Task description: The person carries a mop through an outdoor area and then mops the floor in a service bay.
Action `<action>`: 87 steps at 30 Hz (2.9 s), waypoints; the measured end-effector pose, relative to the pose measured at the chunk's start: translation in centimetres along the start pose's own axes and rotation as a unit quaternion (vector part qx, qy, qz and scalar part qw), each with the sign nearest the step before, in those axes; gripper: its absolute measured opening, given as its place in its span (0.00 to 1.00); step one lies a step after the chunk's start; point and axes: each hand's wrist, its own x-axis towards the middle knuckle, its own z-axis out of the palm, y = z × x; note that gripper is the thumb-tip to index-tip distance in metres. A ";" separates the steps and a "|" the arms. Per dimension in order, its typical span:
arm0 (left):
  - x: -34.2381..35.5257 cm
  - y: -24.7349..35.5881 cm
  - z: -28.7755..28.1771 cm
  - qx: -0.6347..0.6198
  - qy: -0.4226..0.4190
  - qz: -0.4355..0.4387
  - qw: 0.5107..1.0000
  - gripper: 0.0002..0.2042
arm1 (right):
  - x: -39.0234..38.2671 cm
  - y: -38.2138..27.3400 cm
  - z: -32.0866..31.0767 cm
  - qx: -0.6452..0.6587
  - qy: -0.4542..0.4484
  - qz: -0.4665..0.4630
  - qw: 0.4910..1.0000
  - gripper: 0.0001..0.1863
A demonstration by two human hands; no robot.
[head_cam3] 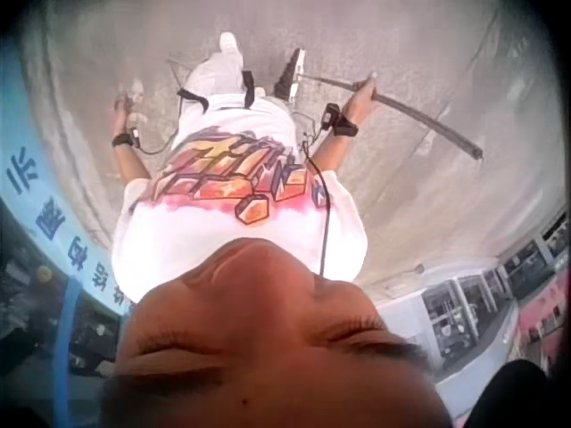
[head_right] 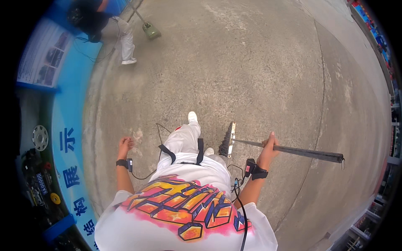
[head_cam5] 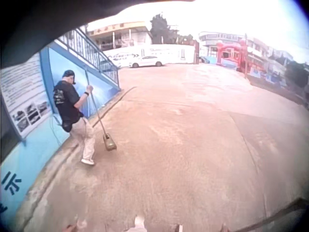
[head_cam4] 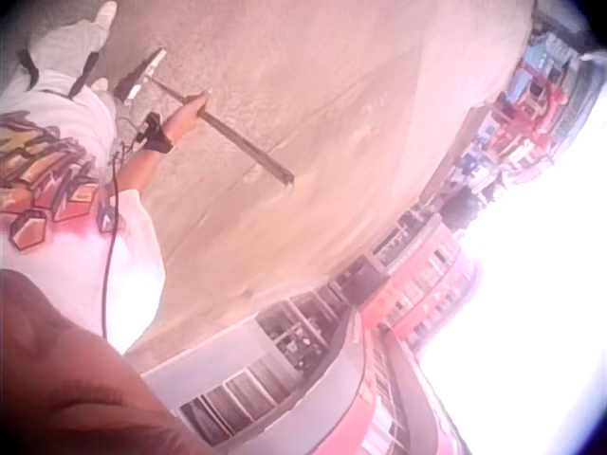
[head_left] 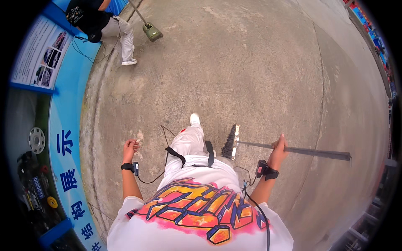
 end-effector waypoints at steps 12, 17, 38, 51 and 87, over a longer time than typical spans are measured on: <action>39.1 40.3 22.1 0.153 -0.015 0.128 0.980 0.13 | 32.6 -6.8 30.5 -0.011 0.027 -0.039 0.999 0.27; 52.0 63.7 33.6 0.040 -0.107 0.260 0.959 0.11 | 47.5 -10.1 44.8 -0.010 0.006 -0.030 0.999 0.27; 98.0 94.2 37.2 -0.047 0.302 -0.031 0.952 0.09 | 117.7 -19.6 110.7 -0.037 -0.060 0.006 0.998 0.26; 132.6 176.0 57.7 -0.103 0.154 0.403 0.896 0.12 | 151.4 -31.7 152.9 -0.016 -0.002 -0.060 0.998 0.26; 240.3 280.9 92.5 -0.001 -0.034 0.425 0.905 0.10 | 239.8 -55.7 283.5 -0.007 -0.130 -0.049 0.990 0.28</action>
